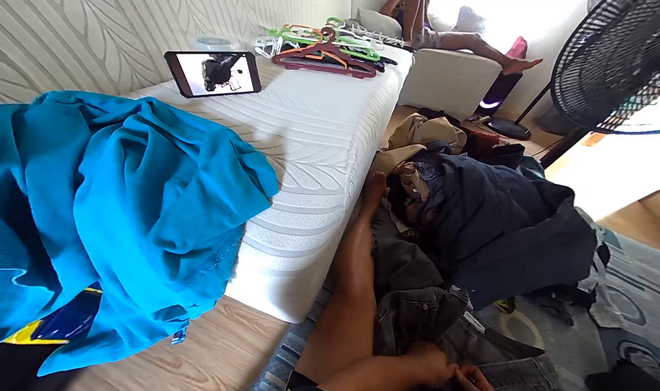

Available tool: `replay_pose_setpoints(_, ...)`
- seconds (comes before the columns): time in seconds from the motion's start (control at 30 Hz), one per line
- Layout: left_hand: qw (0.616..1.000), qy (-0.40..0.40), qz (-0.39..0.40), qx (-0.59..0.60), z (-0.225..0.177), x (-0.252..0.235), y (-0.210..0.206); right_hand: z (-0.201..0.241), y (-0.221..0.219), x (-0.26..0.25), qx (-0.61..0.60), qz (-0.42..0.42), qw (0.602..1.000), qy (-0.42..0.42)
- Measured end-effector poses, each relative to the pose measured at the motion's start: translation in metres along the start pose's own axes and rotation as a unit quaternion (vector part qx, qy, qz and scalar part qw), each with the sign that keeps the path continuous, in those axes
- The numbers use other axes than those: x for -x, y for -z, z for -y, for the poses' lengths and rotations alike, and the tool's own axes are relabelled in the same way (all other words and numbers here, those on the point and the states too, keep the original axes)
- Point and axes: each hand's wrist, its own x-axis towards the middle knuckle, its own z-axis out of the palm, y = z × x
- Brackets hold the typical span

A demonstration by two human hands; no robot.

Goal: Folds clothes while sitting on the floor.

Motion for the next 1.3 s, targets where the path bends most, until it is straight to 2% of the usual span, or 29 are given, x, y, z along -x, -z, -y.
replay_pose_setpoints(0.47,1.000,0.001,0.004,-0.004,-0.0026,0.0061,0.0033,0.0029,-0.0004,0.0018,-0.035,-0.005,0.999,-0.006)
replay_pose_setpoints(1.3,1.000,0.003,0.010,-0.011,-0.0022,0.0031,0.0031,0.0053,-0.0038,0.0042,-0.016,-0.006,1.000,-0.002)
